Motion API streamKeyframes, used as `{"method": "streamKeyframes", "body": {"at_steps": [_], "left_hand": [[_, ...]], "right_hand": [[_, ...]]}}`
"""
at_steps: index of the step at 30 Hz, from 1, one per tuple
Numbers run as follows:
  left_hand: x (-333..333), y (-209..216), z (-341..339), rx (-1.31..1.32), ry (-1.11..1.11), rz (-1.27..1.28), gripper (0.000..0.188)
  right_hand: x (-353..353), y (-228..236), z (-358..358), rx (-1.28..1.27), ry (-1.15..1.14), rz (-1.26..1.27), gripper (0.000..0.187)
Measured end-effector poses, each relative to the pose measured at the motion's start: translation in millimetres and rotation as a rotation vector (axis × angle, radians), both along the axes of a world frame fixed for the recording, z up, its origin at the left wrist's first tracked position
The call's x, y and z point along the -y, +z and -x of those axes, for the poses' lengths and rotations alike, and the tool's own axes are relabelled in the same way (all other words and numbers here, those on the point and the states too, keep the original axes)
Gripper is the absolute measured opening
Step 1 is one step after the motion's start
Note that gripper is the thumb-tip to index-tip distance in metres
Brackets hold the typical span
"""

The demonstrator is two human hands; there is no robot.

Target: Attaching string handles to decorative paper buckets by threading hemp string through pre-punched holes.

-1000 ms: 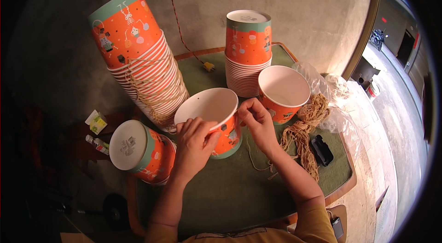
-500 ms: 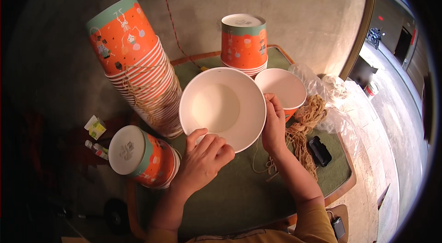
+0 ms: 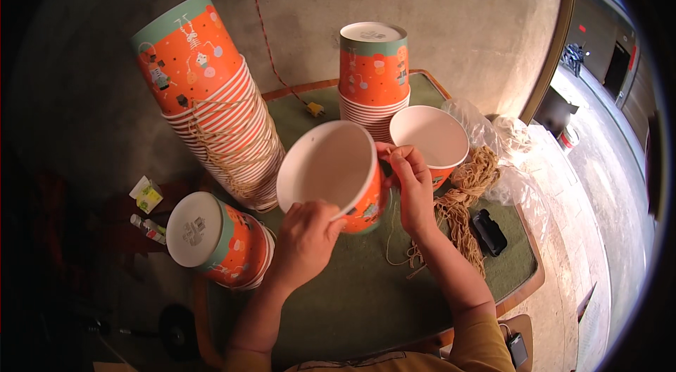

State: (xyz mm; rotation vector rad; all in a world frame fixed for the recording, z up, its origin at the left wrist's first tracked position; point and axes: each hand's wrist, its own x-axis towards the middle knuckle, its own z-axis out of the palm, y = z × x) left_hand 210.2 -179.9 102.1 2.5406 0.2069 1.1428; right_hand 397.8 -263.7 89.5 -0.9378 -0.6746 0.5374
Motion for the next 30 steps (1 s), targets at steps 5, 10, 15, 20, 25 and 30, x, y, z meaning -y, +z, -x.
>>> {"method": "streamKeyframes", "body": {"at_steps": [5, 10, 15, 20, 25, 30], "left_hand": [[-11.1, -7.7, 4.5, -0.021, -0.015, 0.443, 0.017], [-14.1, -12.6, 4.3, 0.038, -0.061, 0.551, 0.016], [-9.0, -12.5, 2.0, 0.046, -0.002, 0.516, 0.018], [-5.7, -14.0, -0.6, 0.067, 0.001, 0.493, 0.023], [-3.0, -13.0, -0.2, 0.052, -0.017, 0.537, 0.03], [-1.5, -11.5, -0.6, 0.024, -0.005, 0.528, 0.031]], "right_hand": [[-0.2, -1.9, 11.1, 0.181, 0.03, 0.042, 0.008], [4.7, 6.1, 30.3, 0.744, -0.139, 0.077, 0.009], [11.0, 8.9, 49.7, 0.883, -0.161, 0.141, 0.015], [6.6, 2.9, 51.3, 0.971, -0.222, 0.102, 0.016], [4.2, -2.4, 51.8, 0.935, -0.22, 0.155, 0.017], [2.3, -3.0, 52.0, 0.943, -0.261, 0.161, 0.016]]}}
